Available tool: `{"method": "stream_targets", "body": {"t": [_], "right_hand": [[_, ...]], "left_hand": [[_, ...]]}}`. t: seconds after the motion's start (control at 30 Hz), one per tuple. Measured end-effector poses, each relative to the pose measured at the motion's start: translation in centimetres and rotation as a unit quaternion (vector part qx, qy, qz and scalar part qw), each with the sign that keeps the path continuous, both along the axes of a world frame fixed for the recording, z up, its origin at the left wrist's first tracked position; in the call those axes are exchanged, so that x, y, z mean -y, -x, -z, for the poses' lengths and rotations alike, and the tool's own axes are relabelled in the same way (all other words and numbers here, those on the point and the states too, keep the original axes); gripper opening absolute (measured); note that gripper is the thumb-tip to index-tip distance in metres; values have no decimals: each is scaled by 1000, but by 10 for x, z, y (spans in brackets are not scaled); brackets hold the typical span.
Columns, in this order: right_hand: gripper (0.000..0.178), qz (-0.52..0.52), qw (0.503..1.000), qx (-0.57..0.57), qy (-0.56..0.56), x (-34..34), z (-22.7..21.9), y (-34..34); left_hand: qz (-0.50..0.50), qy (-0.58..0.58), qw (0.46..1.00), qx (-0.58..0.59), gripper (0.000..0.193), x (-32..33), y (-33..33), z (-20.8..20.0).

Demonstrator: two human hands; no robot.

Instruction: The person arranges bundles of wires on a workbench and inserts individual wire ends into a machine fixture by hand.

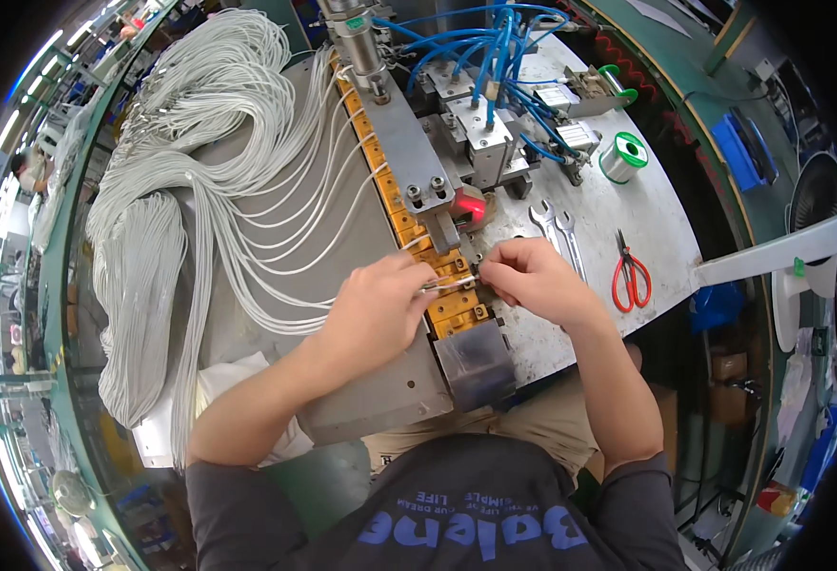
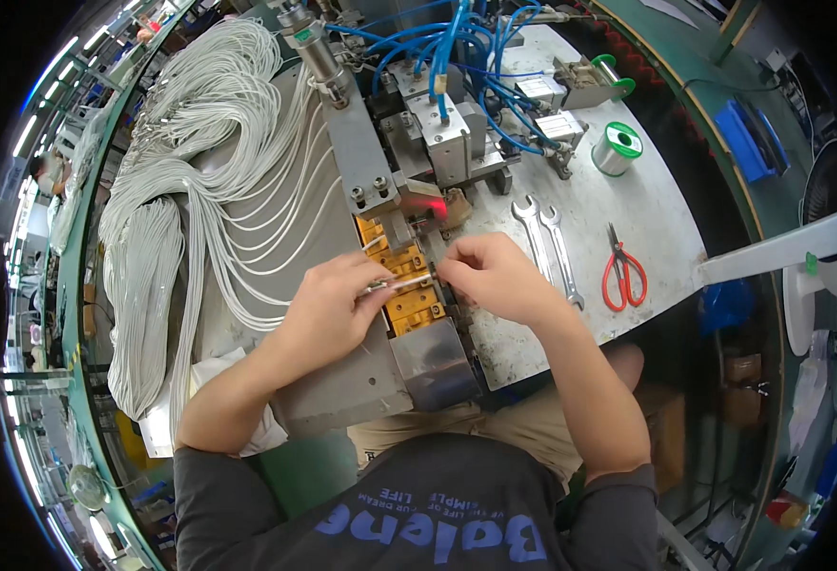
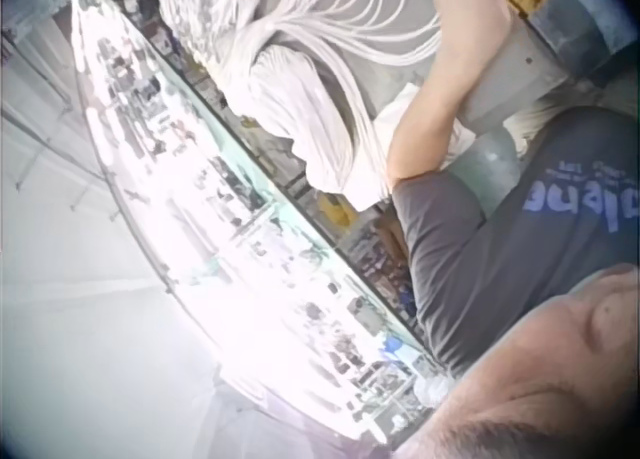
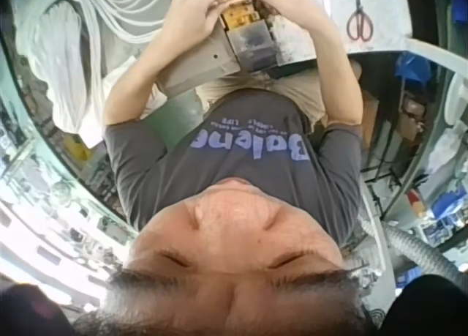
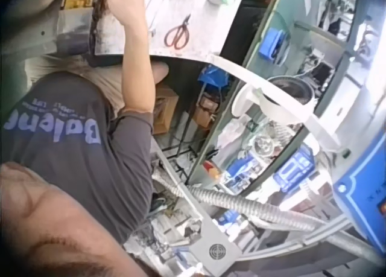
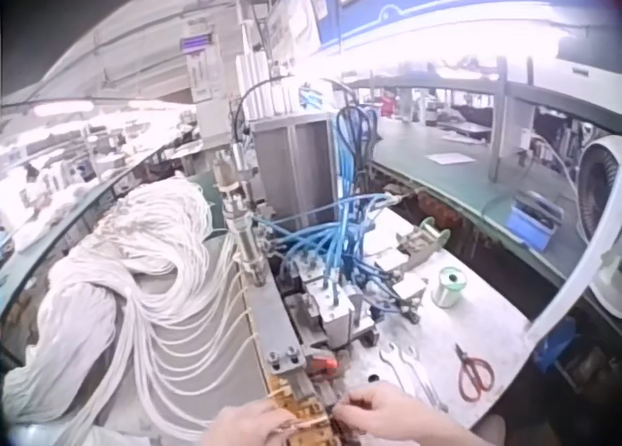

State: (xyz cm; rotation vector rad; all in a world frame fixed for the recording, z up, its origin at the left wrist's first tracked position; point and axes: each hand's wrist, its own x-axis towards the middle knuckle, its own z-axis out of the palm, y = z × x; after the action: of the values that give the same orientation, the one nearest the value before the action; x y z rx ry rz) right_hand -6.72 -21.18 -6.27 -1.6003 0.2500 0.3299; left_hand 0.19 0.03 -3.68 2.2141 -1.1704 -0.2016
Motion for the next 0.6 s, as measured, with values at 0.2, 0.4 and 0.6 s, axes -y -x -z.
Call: {"method": "stream_targets", "body": {"t": [0.2, 0.4, 0.6], "right_hand": [[22, -8, 998, 44, 38, 0, 10, -8], [20, -10, 990, 113, 83, -4, 11, -7], [18, -11, 964, 194, 181, -6, 8, -6]], "left_hand": [[13, -62, 994, 89, 13, 4, 4, -7], [39, -91, 987, 126, 16, 2, 8, -2], [2, -87, 991, 106, 19, 2, 9, -7]]}}
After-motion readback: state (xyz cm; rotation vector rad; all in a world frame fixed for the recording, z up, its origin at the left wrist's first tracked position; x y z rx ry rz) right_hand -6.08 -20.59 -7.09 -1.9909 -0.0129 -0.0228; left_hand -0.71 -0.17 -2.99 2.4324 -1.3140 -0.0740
